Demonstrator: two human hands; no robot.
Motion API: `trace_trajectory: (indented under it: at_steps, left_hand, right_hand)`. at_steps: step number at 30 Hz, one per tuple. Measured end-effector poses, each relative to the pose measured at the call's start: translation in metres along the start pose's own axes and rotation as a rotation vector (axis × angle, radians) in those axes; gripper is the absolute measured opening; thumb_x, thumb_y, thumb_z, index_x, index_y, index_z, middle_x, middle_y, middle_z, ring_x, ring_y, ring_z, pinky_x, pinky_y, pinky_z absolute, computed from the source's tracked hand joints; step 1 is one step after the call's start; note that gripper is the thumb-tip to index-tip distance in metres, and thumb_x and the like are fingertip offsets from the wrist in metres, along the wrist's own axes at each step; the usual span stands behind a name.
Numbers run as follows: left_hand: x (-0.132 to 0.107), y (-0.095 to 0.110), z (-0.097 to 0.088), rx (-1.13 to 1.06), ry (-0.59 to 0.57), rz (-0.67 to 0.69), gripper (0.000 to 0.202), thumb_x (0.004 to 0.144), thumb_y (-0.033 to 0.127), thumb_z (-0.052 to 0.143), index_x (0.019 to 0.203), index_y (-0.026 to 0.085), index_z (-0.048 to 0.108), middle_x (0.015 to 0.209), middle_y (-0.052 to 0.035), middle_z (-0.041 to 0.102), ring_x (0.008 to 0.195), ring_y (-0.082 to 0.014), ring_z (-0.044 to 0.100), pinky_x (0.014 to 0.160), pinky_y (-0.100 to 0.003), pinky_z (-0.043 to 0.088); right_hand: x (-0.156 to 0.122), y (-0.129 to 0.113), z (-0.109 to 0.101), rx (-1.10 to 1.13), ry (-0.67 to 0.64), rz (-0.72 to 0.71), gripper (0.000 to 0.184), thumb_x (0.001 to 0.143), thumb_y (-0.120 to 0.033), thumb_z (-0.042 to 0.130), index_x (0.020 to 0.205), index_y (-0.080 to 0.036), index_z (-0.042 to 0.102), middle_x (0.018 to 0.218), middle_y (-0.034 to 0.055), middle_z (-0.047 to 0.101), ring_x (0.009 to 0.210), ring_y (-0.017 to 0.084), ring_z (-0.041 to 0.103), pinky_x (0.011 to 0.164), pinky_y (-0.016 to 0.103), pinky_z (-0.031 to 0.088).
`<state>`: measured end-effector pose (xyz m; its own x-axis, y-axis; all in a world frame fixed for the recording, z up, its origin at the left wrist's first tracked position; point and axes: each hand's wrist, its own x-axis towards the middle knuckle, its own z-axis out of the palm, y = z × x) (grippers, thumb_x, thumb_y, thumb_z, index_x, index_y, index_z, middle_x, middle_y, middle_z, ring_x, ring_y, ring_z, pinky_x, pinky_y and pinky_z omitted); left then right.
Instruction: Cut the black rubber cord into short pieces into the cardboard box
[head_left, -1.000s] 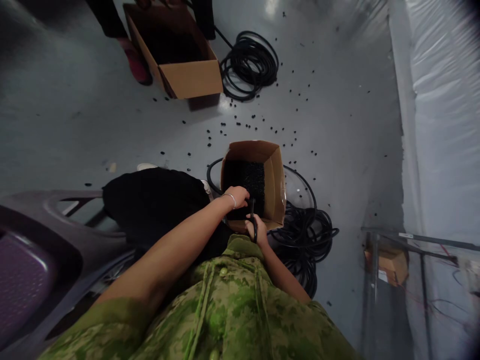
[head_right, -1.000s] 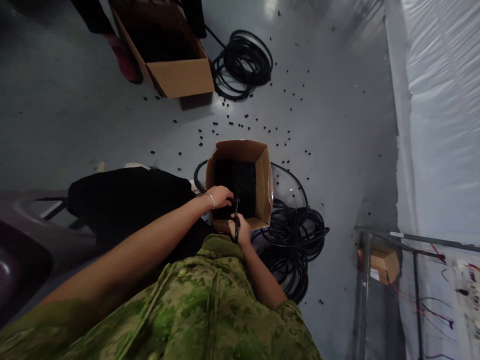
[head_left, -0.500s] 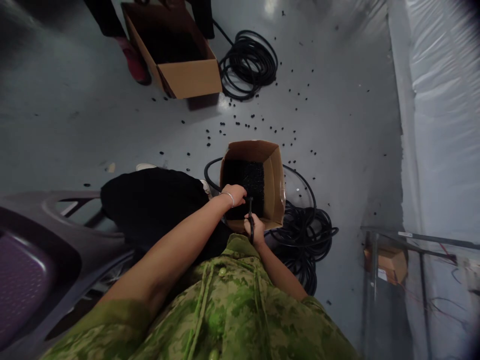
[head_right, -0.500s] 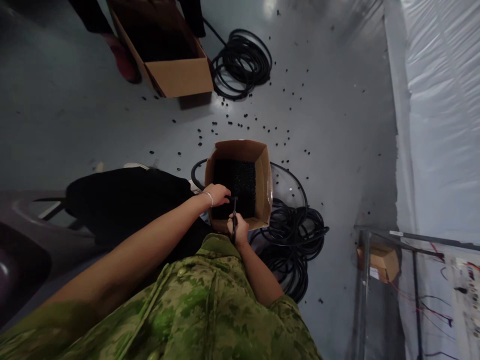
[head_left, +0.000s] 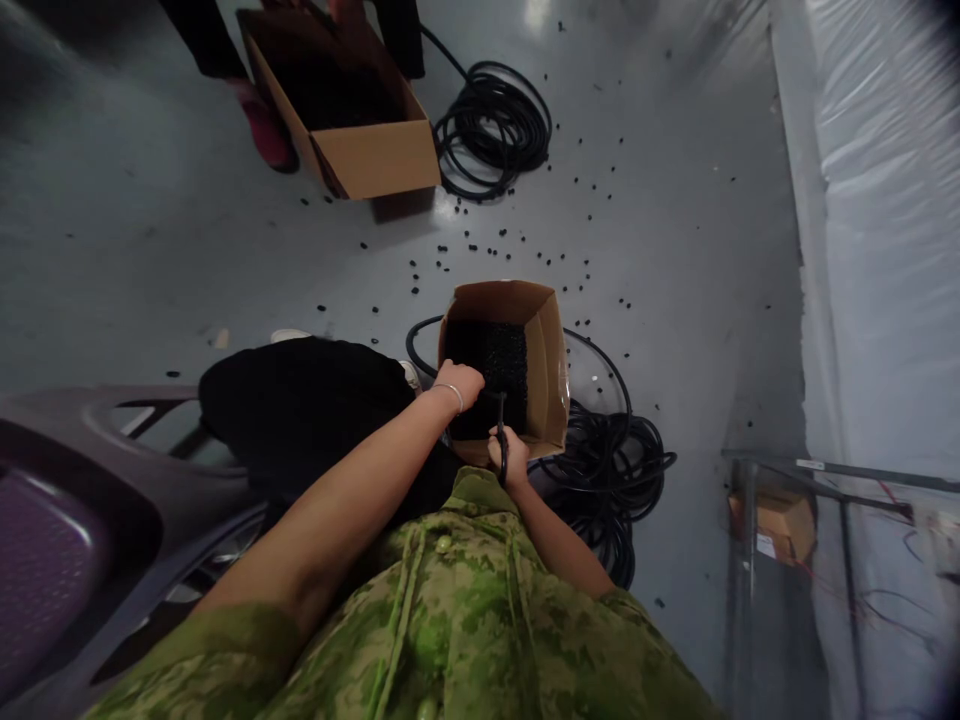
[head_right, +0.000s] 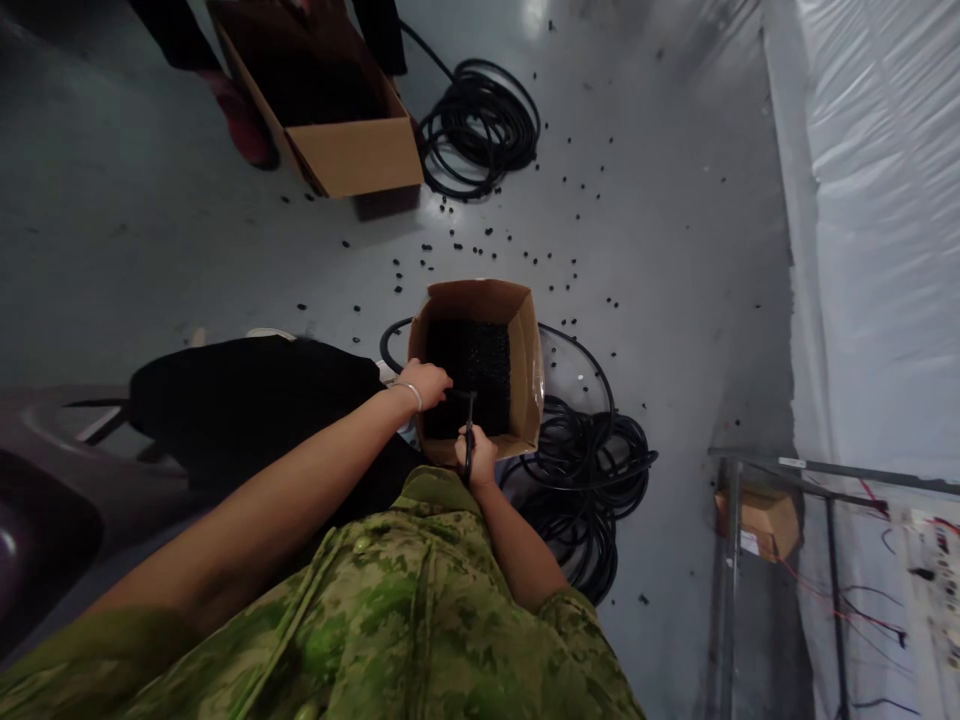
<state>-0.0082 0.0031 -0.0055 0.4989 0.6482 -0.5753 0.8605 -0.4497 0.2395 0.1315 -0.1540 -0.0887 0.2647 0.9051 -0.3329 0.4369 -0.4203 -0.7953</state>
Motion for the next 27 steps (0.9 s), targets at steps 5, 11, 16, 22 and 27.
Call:
trace_trajectory:
  at_steps: [5,11,16,22,27]
  left_hand:
    - [0.003,-0.001,0.002,-0.019,-0.028,-0.006,0.023,0.086,0.023,0.060,0.103,0.023,0.076,0.113,-0.0137,0.074,0.110,-0.0301,0.065,0.096,-0.044,0.042]
    - [0.004,-0.001,0.004,-0.065,-0.019,-0.031,0.021,0.086,0.023,0.062,0.102,0.021,0.075,0.113,-0.0156,0.074,0.111,-0.0316,0.065,0.097,-0.045,0.042]
    - [0.002,0.000,0.001,-0.056,0.003,-0.036,0.025,0.087,0.024,0.059,0.105,0.022,0.076,0.111,-0.0156,0.074,0.108,-0.0314,0.066,0.096,-0.046,0.043]
    - [-0.003,0.002,-0.003,-0.024,0.028,-0.027,0.026,0.087,0.020,0.057,0.104,0.021,0.076,0.114,-0.0157,0.073,0.111,-0.0311,0.064,0.094,-0.044,0.044]
    - [-0.004,0.003,-0.003,-0.019,0.025,-0.018,0.026,0.087,0.022,0.056,0.104,0.024,0.075,0.114,-0.0127,0.073,0.110,-0.0291,0.063,0.093,-0.042,0.043]
  right_hand:
    - [0.001,0.000,0.000,0.006,0.020,0.009,0.025,0.073,-0.037,0.053,0.084,-0.020,0.068,0.060,-0.0026,0.056,0.057,0.013,0.052,0.061,0.023,0.043]
    - [0.001,-0.001,-0.005,0.061,-0.043,0.033,0.029,0.075,-0.040,0.057,0.092,-0.019,0.068,0.059,-0.0034,0.057,0.055,0.013,0.052,0.058,0.024,0.044]
    - [-0.003,-0.001,-0.015,0.236,-0.188,0.096,0.038,0.076,-0.040,0.056,0.106,-0.017,0.063,0.060,-0.0027,0.062,0.051,0.013,0.056,0.053,0.023,0.045]
    - [0.000,-0.002,-0.019,0.267,-0.227,0.110,0.037,0.073,-0.040,0.059,0.102,-0.017,0.064,0.064,0.0003,0.067,0.053,0.014,0.060,0.054,0.024,0.046]
    - [0.003,-0.008,-0.014,0.267,-0.183,0.129,0.037,0.074,-0.040,0.062,0.103,-0.018,0.065,0.061,-0.0011,0.066,0.048,0.014,0.058,0.049,0.023,0.045]
